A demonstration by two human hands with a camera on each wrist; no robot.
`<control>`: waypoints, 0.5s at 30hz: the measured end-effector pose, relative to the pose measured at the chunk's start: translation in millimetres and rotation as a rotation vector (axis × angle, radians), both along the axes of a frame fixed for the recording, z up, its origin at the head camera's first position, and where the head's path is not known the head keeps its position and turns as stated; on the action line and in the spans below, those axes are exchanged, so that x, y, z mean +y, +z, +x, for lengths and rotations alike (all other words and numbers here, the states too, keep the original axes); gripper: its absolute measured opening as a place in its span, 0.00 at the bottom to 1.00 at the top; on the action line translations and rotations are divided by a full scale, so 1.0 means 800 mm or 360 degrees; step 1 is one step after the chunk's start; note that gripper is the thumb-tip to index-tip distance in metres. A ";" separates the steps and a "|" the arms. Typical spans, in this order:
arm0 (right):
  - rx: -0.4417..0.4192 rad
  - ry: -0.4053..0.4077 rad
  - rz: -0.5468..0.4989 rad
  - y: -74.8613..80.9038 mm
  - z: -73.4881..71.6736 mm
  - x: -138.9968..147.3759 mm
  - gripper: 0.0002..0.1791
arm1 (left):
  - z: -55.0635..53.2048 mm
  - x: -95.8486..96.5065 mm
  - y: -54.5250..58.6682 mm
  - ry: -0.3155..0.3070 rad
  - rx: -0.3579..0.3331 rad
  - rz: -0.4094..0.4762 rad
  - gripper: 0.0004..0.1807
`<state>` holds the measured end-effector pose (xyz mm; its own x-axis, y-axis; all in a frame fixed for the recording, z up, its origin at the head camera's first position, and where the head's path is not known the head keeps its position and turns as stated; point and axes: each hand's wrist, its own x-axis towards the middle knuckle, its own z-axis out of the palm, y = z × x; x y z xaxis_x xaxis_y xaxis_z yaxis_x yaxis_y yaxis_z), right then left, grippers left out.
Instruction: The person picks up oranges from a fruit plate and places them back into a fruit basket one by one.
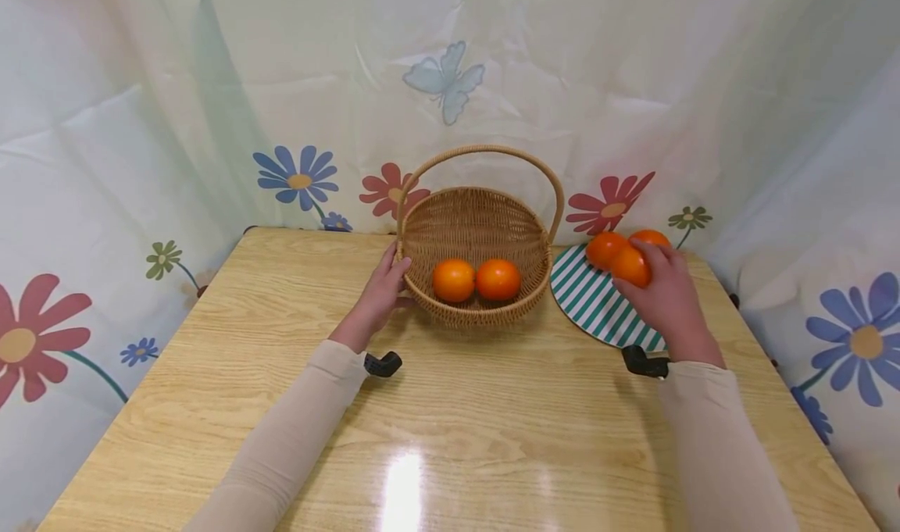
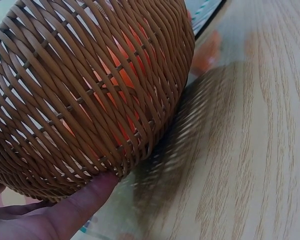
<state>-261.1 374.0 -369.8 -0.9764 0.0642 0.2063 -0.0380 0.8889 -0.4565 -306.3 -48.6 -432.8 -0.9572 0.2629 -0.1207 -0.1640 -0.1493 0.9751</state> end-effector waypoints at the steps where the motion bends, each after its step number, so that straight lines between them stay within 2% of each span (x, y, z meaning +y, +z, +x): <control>1: 0.0013 0.0009 -0.0001 0.002 0.000 -0.003 0.37 | 0.001 -0.001 0.002 -0.0010 -0.0009 0.0006 0.34; 8: 0.0078 0.0087 0.0016 0.014 0.005 -0.019 0.37 | 0.017 -0.004 0.027 -0.0037 -0.0009 -0.0001 0.35; 15: 0.0151 0.0157 -0.0005 0.023 0.012 -0.034 0.37 | 0.020 -0.002 0.030 -0.0030 -0.0007 -0.0013 0.35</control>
<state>-251.4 346.7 -351.4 -0.9541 -0.0305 0.2980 -0.1684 0.8774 -0.4493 -290.1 -50.4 -408.8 -0.9515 0.2800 -0.1271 -0.1711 -0.1384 0.9755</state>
